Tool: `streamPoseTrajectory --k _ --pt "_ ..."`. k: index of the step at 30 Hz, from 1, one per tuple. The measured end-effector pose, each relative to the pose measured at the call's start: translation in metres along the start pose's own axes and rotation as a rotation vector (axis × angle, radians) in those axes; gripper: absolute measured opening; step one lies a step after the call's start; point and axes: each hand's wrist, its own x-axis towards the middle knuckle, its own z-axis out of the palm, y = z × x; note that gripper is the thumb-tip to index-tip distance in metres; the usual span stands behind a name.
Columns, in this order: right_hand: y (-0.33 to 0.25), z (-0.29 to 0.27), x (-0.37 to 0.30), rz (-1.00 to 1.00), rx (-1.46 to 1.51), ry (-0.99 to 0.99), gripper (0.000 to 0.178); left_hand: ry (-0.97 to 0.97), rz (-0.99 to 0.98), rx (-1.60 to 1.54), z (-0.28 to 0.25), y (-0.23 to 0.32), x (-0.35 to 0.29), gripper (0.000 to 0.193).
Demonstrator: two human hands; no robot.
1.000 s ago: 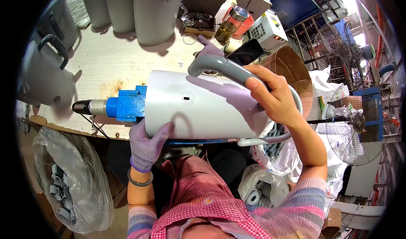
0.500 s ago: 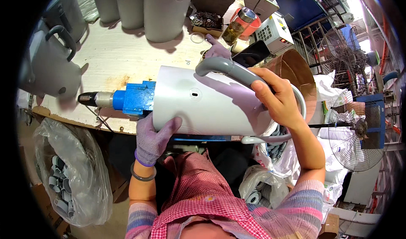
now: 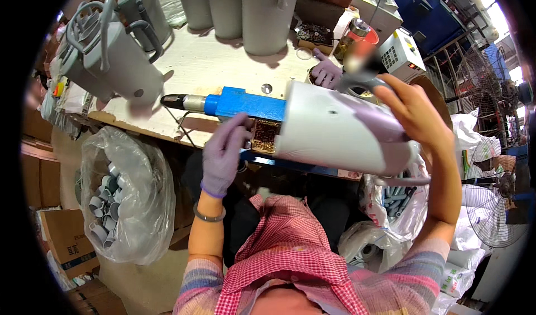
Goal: The person assembles grey plastic garden sprayers by attaching handles to the main bodies. They use a blue handheld tool to secure the handle joints, then place the completed units on a table. The process is repeated for multiple units in a workshop environment.
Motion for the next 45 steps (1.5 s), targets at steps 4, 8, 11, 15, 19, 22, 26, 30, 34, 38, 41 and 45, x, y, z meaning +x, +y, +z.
streamPoseTrajectory --k 4,8,11,15,19,22,26,30,34,38,41,45 --pt "0.059 -0.01 -0.053 0.108 -0.038 0.06 0.031 -0.473 0.049 1.091 0.023 -0.071 0.034 0.045" --pt "0.094 -0.001 -0.121 0.29 0.195 0.212 0.027 -0.651 -0.045 1.16 0.062 -0.079 0.06 0.049" --pt "0.12 0.009 -0.153 0.301 0.271 0.282 0.027 -0.604 0.081 0.932 0.052 -0.103 0.057 0.036" --pt "0.142 0.026 -0.182 0.317 0.399 0.353 0.029 -0.35 0.127 0.749 0.05 -0.095 0.046 0.018" --pt "0.154 0.037 -0.19 0.328 0.493 0.393 0.028 -0.152 0.211 0.799 0.039 -0.095 0.044 0.024" --pt "0.156 0.042 -0.193 0.339 0.49 0.425 0.027 -0.135 0.185 0.973 0.039 -0.086 0.039 0.023" --pt "0.167 0.051 -0.196 0.363 0.465 0.46 0.026 -0.113 0.219 0.792 0.033 -0.088 0.03 0.018" --pt "0.183 0.062 -0.196 0.305 0.321 0.521 0.022 -0.056 -0.031 0.339 0.031 -0.096 0.024 0.025" --pt "0.184 0.064 -0.199 0.367 0.413 0.481 0.022 -0.065 0.052 0.546 0.032 -0.087 0.02 0.025" --pt "0.178 0.062 -0.203 0.408 0.473 0.482 0.023 -0.105 0.311 0.783 0.054 -0.029 0.009 0.018" --pt "0.184 0.064 -0.205 0.392 0.439 0.485 0.025 -0.175 0.353 1.167 0.055 -0.019 0.021 0.017" --pt "0.189 0.062 -0.214 0.458 0.46 0.46 0.026 -0.258 -0.008 0.511 0.073 0.016 0.009 0.021"
